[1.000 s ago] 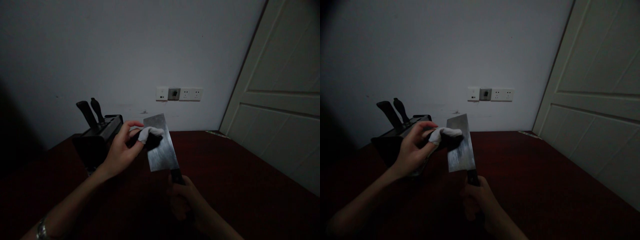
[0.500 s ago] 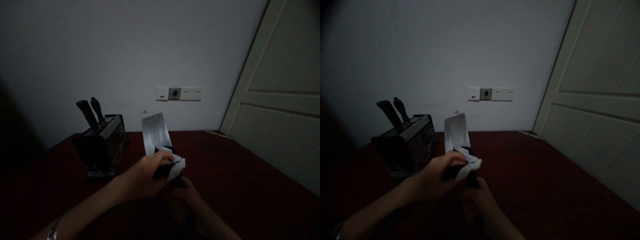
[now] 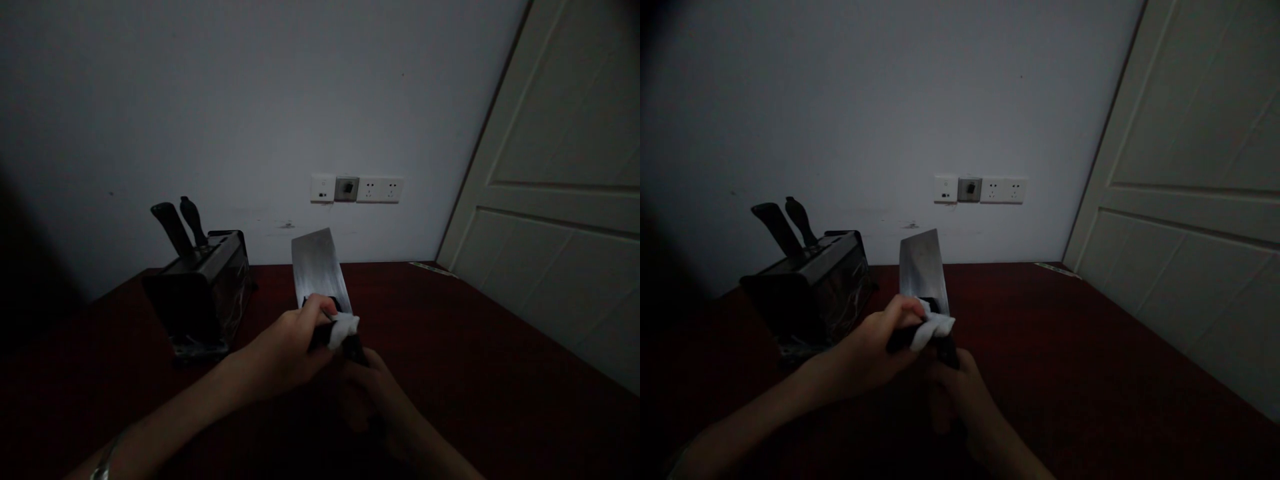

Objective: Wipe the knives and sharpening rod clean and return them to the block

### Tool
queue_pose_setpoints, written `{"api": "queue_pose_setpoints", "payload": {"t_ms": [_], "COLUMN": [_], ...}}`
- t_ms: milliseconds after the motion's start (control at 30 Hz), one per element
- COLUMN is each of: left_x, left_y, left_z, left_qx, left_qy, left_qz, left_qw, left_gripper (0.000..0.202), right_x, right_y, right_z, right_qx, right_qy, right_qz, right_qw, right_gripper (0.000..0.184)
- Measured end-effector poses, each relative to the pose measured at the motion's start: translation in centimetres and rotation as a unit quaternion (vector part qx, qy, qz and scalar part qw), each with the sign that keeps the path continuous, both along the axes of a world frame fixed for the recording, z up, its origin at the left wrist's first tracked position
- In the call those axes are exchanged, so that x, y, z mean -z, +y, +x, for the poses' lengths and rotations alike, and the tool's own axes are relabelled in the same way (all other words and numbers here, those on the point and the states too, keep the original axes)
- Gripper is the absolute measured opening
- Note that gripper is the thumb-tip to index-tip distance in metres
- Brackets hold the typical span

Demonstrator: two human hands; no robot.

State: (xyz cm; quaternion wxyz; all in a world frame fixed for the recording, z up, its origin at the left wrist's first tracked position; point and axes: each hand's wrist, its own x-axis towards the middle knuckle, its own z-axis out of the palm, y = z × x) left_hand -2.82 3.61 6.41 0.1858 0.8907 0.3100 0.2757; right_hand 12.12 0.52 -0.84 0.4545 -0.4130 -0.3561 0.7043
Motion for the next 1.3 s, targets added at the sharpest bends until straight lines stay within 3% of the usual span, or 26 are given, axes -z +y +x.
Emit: {"api": "queue_pose_setpoints", "payload": {"t_ms": [100, 200, 333, 533, 733, 833, 933, 1100, 1167, 1300], "left_x": [-1.4, -2.8, -3.8, -4.9, -5.5, -5.4, -5.1, -4.4, -4.0, -3.5], "left_y": [0.1, 0.4, 0.9, 0.6, 0.3, 0.3, 0.2, 0.7, 1.0, 1.3], "left_z": [-0.8, -1.7, -2.9, -3.6, -3.8, -3.8, -3.7, -3.4, -3.4, -3.4], "left_qx": [-0.030, -0.112, -0.180, -0.199, -0.201, -0.206, -0.222, -0.227, -0.233, -0.237], "left_qy": [-0.053, -0.106, -0.185, -0.331, -0.374, -0.387, -0.380, -0.336, -0.318, -0.283], "left_qz": [0.065, 0.145, 0.182, 0.192, 0.183, 0.204, 0.223, 0.263, 0.277, 0.285], "left_qw": [0.996, 0.977, 0.949, 0.902, 0.887, 0.875, 0.870, 0.875, 0.876, 0.885], "left_gripper": [0.035, 0.034, 0.037, 0.038, 0.038, 0.038, 0.036, 0.040, 0.042, 0.039], "right_x": [-0.2, -0.5, -0.8, -0.3, -0.3, -0.5, -0.6, -0.2, 0.1, 0.5], "right_y": [0.1, 0.1, 0.2, 0.8, 0.9, 0.8, 0.7, 0.8, 0.8, 0.6], "right_z": [0.3, 0.3, 0.2, 0.7, 0.9, 0.7, 0.9, 1.6, 1.6, 1.0], "right_qx": [0.007, -0.013, -0.025, 0.031, 0.071, 0.068, 0.021, -0.087, -0.112, -0.124], "right_qy": [-0.004, -0.068, -0.125, -0.126, -0.104, -0.048, 0.081, 0.320, 0.352, 0.343], "right_qz": [0.014, 0.050, 0.078, 0.069, 0.072, 0.052, 0.008, -0.043, -0.035, 0.001], "right_qw": [1.000, 0.996, 0.989, 0.989, 0.989, 0.995, 0.996, 0.942, 0.929, 0.931], "right_gripper": [0.020, 0.022, 0.030, 0.034, 0.027, 0.026, 0.027, 0.020, 0.019, 0.018]}}
